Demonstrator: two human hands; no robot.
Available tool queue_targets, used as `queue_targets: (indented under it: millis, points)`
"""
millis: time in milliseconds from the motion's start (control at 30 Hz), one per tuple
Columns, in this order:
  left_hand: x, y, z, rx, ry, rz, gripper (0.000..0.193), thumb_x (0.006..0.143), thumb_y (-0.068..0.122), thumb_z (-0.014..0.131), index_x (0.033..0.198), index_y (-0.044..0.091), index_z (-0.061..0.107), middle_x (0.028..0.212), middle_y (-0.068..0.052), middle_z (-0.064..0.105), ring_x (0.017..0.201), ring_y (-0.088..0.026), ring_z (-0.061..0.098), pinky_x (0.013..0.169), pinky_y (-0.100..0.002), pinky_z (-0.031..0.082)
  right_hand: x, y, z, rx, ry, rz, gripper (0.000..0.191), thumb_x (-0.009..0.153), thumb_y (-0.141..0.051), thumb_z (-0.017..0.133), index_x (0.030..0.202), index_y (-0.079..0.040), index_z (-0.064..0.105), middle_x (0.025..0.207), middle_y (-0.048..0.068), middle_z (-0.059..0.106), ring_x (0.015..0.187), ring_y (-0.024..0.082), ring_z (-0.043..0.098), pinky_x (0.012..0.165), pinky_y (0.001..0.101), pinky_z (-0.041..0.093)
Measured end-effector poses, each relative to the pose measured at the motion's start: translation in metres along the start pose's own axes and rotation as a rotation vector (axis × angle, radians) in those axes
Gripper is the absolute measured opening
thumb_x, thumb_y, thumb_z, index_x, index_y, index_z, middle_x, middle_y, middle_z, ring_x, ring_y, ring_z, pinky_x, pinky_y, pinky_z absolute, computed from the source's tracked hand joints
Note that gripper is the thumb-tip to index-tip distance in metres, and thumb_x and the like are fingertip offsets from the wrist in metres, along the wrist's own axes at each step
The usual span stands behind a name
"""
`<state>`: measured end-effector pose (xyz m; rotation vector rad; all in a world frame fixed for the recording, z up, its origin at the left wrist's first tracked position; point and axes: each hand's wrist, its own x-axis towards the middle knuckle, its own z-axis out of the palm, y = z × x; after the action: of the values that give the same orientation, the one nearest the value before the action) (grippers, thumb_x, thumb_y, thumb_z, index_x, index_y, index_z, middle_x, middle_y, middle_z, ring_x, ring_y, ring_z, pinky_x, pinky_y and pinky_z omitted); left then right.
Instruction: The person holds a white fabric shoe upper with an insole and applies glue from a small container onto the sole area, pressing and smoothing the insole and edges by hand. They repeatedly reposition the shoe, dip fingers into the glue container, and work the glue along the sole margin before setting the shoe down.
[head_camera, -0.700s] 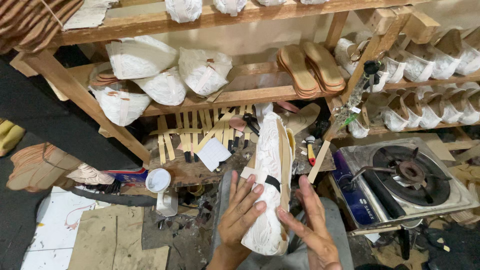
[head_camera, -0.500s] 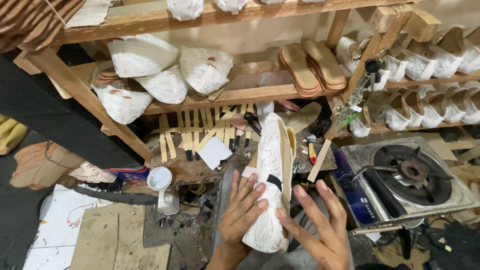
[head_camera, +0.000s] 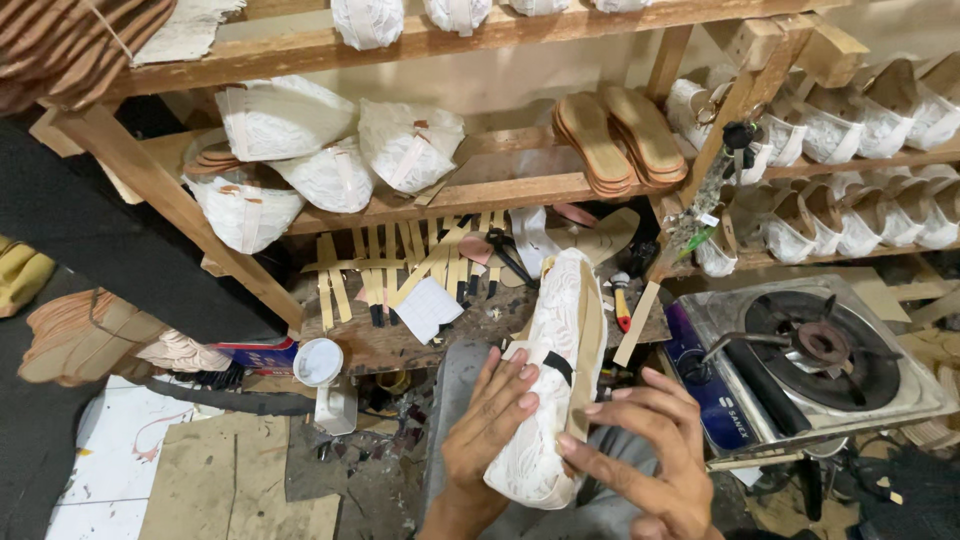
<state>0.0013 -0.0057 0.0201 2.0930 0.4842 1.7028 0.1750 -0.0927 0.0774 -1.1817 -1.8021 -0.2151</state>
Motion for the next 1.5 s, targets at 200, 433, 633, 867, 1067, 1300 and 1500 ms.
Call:
queue_targets:
  millis: [200,433,633,867,1067,1300,1500]
  points:
    - [0.005,0.006,-0.003,-0.02,-0.049,-0.013,0.051,0.086,0.008,0.083,0.133,0.005,0.062,0.141,-0.017,0.066,0.141,-0.04,0.06,0.126,-0.062,0.037,-0.005,0.007,0.001,0.056,-0.006,0.021,0.081,0.109,-0.06,0.013,0.11,-0.019,0.082,0.111,0.008,0.07,0.114,0.027,0.059,0.119,0.0601,0.038]
    - [0.007,0.01,-0.003,-0.017,-0.075,-0.057,0.054,0.086,0.01,0.085,0.135,0.005,0.062,0.143,-0.018,0.066,0.142,-0.037,0.06,0.126,-0.06,0.039,-0.003,0.01,-0.003,0.104,-0.002,0.062,0.074,0.11,-0.055,0.018,0.109,-0.019,0.081,0.108,0.008,0.069,0.112,0.027,0.06,0.118,0.0616,0.034]
    - [0.009,0.009,-0.004,-0.003,-0.092,-0.035,0.055,0.085,0.009,0.084,0.135,0.005,0.061,0.142,-0.017,0.066,0.141,-0.037,0.06,0.125,-0.059,0.039,0.002,0.012,-0.006,0.073,-0.036,0.062,0.069,0.109,-0.051,0.023,0.113,-0.014,0.081,0.105,0.01,0.069,0.113,0.026,0.06,0.12,0.0599,0.032]
    - [0.004,0.003,-0.004,0.016,-0.059,-0.096,0.055,0.083,0.006,0.084,0.133,0.001,0.063,0.139,-0.019,0.067,0.138,-0.035,0.062,0.123,-0.056,0.041,0.012,0.01,-0.009,0.139,-0.096,0.027,0.064,0.108,-0.045,0.03,0.106,-0.011,0.083,0.105,0.007,0.068,0.114,0.028,0.059,0.121,0.0592,0.031]
    - [-0.016,-0.014,-0.007,0.044,0.07,-0.32,0.056,0.079,-0.008,0.076,0.134,-0.002,0.064,0.139,-0.021,0.067,0.136,-0.035,0.062,0.115,-0.045,0.049,0.033,0.069,0.004,0.474,0.006,0.282,0.056,0.108,-0.038,0.033,0.107,-0.002,0.075,0.109,0.012,0.061,0.11,0.026,0.058,0.1,0.0417,0.048]
    - [-0.031,-0.044,-0.014,0.063,0.168,-0.441,0.064,0.073,-0.012,0.079,0.135,-0.004,0.061,0.141,-0.022,0.063,0.134,-0.033,0.061,0.111,-0.041,0.05,0.028,0.182,0.092,-0.317,-0.528,0.378,0.046,0.079,-0.001,0.059,0.123,-0.012,0.07,0.119,0.014,0.06,0.116,0.035,0.055,0.093,0.0463,0.045]
    - [-0.035,-0.054,-0.021,0.066,0.17,-0.42,0.062,0.074,-0.013,0.075,0.134,-0.003,0.063,0.14,-0.021,0.066,0.136,-0.033,0.061,0.113,-0.042,0.048,0.014,0.204,0.122,-0.479,-0.586,0.176,0.04,0.069,0.001,0.063,0.104,-0.013,0.078,0.134,0.017,0.056,0.125,0.037,0.048,0.097,0.0482,0.044]
